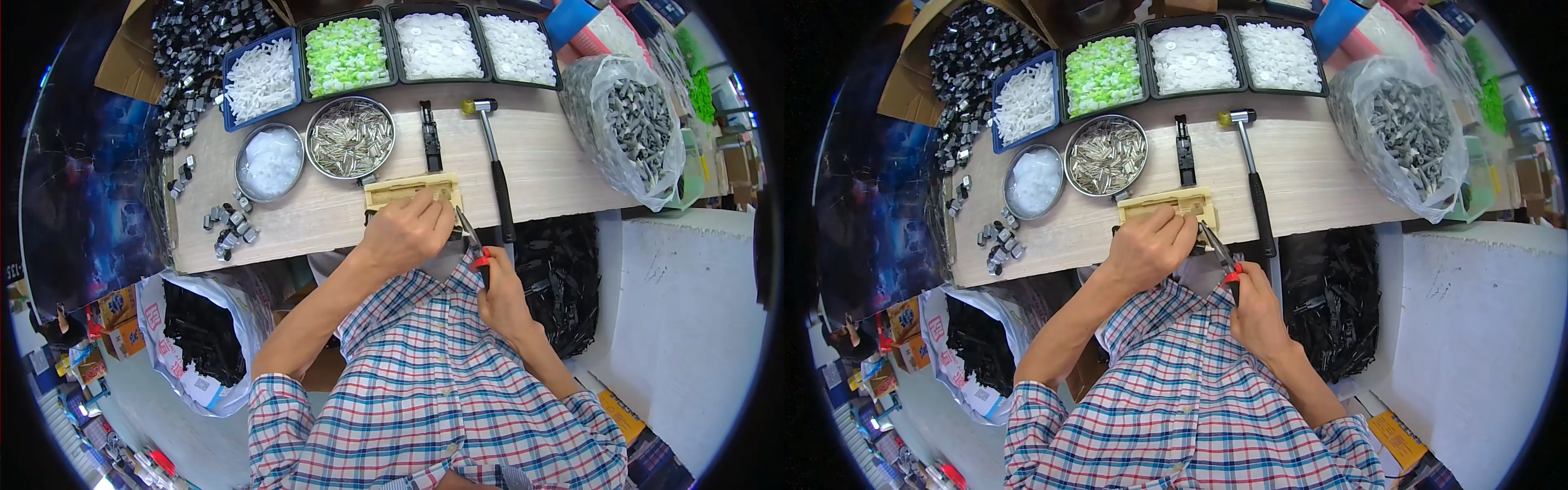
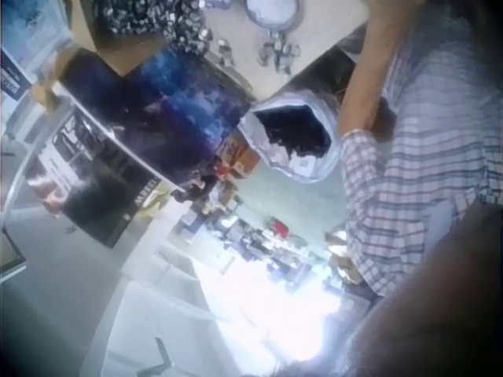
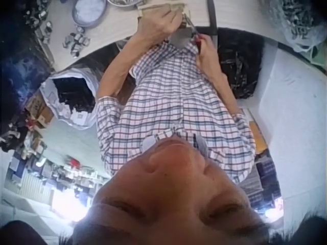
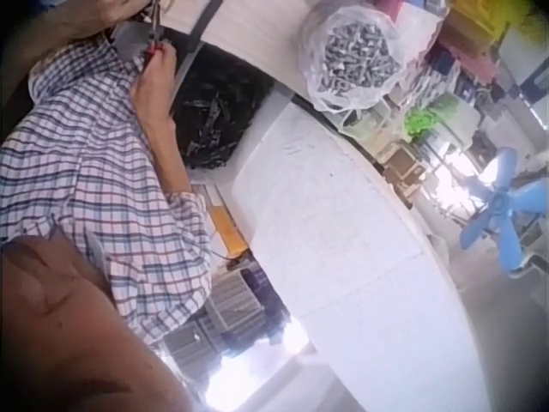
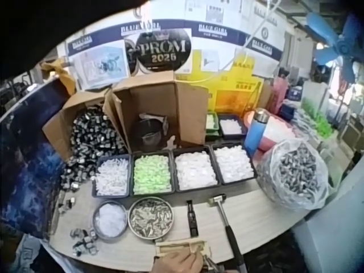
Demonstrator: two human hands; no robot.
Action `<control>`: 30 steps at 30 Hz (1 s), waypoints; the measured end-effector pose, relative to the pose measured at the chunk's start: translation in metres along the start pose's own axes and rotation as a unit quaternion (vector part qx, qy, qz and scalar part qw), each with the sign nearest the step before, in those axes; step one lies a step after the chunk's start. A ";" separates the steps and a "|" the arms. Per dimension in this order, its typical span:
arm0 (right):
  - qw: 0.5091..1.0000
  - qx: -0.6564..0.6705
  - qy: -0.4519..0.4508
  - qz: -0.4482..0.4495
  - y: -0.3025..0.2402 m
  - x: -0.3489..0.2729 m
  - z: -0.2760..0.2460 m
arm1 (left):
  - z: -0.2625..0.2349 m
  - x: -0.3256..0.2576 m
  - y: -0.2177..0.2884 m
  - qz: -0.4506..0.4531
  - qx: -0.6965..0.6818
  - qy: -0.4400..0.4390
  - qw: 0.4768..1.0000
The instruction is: Assembling small mechanical components at a factory workbench using parts from various trays.
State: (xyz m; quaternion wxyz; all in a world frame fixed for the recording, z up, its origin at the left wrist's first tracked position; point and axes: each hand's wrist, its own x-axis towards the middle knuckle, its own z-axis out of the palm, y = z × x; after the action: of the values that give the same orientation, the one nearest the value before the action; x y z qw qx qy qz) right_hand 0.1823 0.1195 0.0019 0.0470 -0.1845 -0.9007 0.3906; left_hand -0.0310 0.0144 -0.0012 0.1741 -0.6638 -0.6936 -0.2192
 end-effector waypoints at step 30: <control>0.896 -0.370 0.198 -0.147 0.108 0.140 -0.073 | -0.022 -0.372 0.141 -0.572 0.326 -0.218 0.720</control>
State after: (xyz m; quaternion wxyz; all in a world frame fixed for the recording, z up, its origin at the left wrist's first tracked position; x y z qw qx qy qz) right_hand 0.1013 0.2888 -0.0338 0.2095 -0.1272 -0.9691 -0.0266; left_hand 0.1301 -0.3081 -0.1704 0.0654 -0.0719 -0.9888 0.1134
